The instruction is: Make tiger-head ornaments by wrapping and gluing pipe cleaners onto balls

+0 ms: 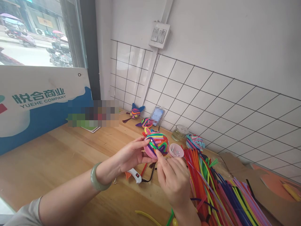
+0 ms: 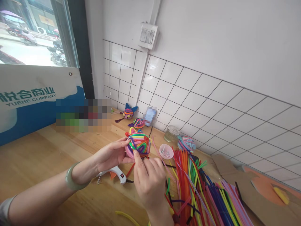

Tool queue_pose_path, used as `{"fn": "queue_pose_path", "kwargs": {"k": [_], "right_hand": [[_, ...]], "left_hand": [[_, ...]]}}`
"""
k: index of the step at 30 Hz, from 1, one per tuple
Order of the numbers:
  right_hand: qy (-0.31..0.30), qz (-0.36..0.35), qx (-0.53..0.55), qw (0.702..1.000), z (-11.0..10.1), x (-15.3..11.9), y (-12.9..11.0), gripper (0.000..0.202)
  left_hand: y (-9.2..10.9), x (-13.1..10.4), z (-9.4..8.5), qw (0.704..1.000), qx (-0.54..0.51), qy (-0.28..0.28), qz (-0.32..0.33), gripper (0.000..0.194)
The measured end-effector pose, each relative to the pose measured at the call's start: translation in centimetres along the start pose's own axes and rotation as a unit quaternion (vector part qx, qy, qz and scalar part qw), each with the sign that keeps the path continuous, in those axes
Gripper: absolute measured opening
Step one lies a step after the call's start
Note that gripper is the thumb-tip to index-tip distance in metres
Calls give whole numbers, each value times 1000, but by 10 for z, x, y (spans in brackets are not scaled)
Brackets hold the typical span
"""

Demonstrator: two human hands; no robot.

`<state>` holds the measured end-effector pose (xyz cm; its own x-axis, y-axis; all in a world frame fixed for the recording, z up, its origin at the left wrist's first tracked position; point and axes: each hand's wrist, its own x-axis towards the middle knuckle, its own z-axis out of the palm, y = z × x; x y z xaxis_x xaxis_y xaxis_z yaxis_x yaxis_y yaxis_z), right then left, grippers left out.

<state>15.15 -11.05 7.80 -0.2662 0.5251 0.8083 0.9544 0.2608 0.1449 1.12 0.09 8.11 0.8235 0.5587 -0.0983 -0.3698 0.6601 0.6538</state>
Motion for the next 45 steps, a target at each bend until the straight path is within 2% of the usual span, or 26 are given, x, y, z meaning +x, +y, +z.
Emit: {"fn": "queue_pose_path", "kwargs": {"k": [11, 20, 31, 38, 45], "right_hand": [[25, 14, 4, 1000, -1, 2, -2, 29], [36, 12, -26, 999, 2, 0, -5, 22], [64, 55, -18, 996, -1, 2, -8, 7], [79, 81, -31, 993, -1, 2, -11, 9], [80, 75, -52, 993, 3, 0, -15, 9]], "left_hand": [[-1, -1, 1, 1000, -5, 7, 12, 30], [-8, -2, 4, 997, 3, 55, 46, 36], [-20, -7, 12, 995, 42, 49, 82, 49], [-22, -10, 18, 994, 24, 67, 84, 56], [-25, -10, 17, 993, 17, 77, 88, 53]]}}
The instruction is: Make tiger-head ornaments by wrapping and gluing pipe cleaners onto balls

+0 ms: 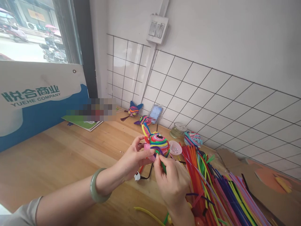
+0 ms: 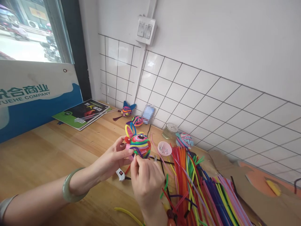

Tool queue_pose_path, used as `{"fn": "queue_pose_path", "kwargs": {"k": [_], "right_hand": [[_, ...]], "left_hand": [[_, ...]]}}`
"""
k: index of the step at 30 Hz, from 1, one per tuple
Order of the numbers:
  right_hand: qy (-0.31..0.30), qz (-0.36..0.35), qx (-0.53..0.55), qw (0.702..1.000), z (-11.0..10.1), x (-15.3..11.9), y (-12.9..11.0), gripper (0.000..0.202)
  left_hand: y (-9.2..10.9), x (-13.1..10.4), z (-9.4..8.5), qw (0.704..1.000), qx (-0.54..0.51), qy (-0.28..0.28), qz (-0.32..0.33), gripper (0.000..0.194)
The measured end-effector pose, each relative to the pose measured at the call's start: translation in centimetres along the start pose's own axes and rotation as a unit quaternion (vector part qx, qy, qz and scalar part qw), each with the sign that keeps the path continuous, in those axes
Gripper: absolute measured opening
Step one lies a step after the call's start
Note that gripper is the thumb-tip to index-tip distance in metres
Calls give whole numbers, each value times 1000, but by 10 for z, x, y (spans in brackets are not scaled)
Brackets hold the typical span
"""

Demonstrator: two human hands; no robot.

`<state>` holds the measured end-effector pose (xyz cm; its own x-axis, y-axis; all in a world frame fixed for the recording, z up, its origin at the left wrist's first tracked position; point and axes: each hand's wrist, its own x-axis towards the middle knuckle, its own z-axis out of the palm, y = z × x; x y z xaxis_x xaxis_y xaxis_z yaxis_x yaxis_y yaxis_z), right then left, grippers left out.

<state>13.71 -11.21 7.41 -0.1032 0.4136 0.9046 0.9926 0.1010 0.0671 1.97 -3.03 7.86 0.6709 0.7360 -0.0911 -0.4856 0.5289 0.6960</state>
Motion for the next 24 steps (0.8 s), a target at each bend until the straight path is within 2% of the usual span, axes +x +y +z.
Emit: {"fn": "queue_pose_path", "kwargs": {"k": [7, 16, 24], "right_hand": [[-4, 4, 23, 1000, 1, 0, 0, 16], [7, 11, 10, 1000, 1, 0, 0, 11], [-6, -9, 15, 1000, 2, 0, -2, 10]], "left_hand": [[3, 2, 1, 999, 4, 10, 32, 50], [-1, -2, 5, 999, -10, 26, 30, 54], [-2, -3, 5, 998, -26, 33, 41, 52]]}}
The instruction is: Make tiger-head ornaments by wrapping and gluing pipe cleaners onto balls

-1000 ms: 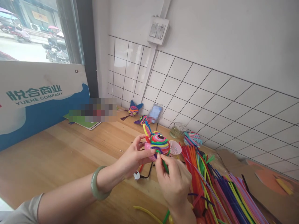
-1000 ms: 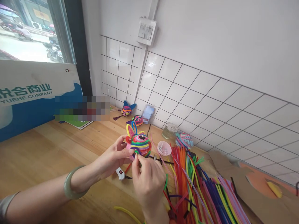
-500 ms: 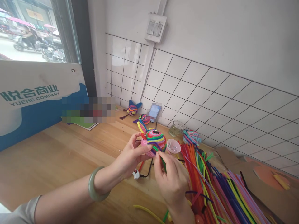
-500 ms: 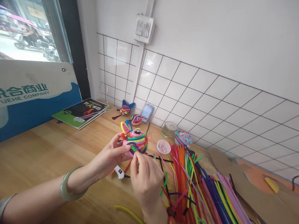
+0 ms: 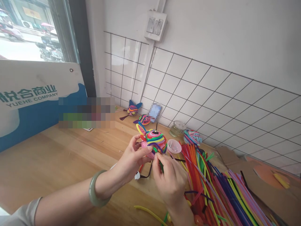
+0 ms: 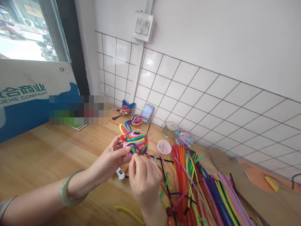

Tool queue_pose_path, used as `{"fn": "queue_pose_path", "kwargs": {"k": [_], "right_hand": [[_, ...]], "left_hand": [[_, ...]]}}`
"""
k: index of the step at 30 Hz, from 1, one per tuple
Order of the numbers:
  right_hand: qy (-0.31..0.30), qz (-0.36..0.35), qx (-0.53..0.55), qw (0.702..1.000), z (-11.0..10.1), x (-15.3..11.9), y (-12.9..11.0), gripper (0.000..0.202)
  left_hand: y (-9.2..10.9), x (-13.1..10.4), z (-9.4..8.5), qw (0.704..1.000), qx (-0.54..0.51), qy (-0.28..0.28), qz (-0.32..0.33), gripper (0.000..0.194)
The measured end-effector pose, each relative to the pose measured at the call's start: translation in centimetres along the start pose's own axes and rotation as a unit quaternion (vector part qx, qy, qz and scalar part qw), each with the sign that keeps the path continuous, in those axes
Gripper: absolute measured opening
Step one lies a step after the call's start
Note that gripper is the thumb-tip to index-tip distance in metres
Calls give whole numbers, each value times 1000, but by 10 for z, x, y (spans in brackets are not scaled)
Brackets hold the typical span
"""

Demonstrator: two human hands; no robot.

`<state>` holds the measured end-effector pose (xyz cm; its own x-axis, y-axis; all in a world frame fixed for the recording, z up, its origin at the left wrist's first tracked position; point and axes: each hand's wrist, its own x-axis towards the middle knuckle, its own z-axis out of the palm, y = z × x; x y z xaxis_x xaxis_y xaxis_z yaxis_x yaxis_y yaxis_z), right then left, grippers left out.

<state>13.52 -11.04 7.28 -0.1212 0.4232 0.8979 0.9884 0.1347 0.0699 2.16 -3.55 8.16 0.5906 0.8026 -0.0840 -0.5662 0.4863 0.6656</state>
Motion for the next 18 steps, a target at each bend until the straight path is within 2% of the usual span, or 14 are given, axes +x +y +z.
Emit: {"fn": "queue_pose_path", "kwargs": {"k": [6, 11, 18], "right_hand": [[-74, -48, 40, 995, -7, 7, 12, 23], [-75, -48, 59, 994, -13, 5, 23, 19], [-129, -73, 49, 988, -24, 12, 30, 22]], "left_hand": [[6, 6, -5, 1000, 5, 1, 6, 43], [12, 7, -5, 1000, 29, 7, 0, 45], [18, 7, -5, 997, 64, -13, -38, 46]]}}
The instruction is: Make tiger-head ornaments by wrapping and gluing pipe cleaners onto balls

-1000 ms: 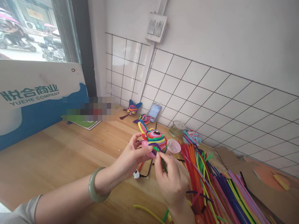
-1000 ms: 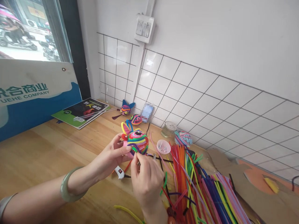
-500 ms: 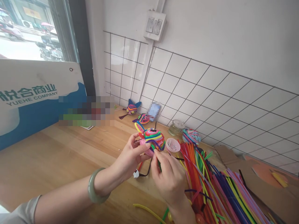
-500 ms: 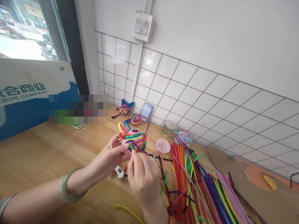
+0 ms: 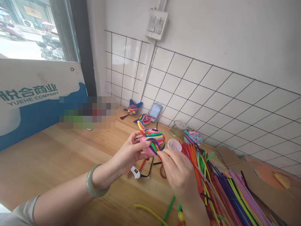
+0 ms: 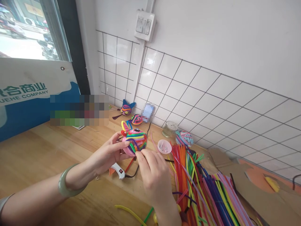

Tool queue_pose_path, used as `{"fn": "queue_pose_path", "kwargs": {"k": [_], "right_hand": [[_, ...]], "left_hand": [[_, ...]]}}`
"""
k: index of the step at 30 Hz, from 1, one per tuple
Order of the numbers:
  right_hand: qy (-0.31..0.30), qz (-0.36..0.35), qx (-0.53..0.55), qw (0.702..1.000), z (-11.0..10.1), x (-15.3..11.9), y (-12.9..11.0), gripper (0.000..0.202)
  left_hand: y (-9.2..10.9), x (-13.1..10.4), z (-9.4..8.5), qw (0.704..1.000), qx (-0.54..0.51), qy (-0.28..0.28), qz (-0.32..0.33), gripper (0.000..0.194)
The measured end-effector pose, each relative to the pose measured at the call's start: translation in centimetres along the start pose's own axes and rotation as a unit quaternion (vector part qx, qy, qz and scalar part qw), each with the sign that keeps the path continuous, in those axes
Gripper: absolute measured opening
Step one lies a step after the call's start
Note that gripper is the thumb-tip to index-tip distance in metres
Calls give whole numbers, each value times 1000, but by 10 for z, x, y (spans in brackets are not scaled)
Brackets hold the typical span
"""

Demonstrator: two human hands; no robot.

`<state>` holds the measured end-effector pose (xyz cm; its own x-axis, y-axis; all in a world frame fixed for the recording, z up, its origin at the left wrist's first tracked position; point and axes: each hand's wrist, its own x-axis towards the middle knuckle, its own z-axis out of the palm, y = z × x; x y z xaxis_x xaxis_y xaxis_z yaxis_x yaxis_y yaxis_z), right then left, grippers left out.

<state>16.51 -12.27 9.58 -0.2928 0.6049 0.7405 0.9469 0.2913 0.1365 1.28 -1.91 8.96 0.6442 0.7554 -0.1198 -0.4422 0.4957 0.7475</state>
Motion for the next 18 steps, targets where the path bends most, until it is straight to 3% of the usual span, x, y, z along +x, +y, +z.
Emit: {"fn": "queue_pose_path", "kwargs": {"k": [9, 18], "right_hand": [[-38, 51, 94, 993, -4, -7, 5, 16], [-81, 74, 126, 986, -7, -4, 3, 19]], "left_hand": [[5, 4, -7, 996, 14, -33, -76, 47], [7, 5, -8, 994, 49, -40, -84, 45]]}}
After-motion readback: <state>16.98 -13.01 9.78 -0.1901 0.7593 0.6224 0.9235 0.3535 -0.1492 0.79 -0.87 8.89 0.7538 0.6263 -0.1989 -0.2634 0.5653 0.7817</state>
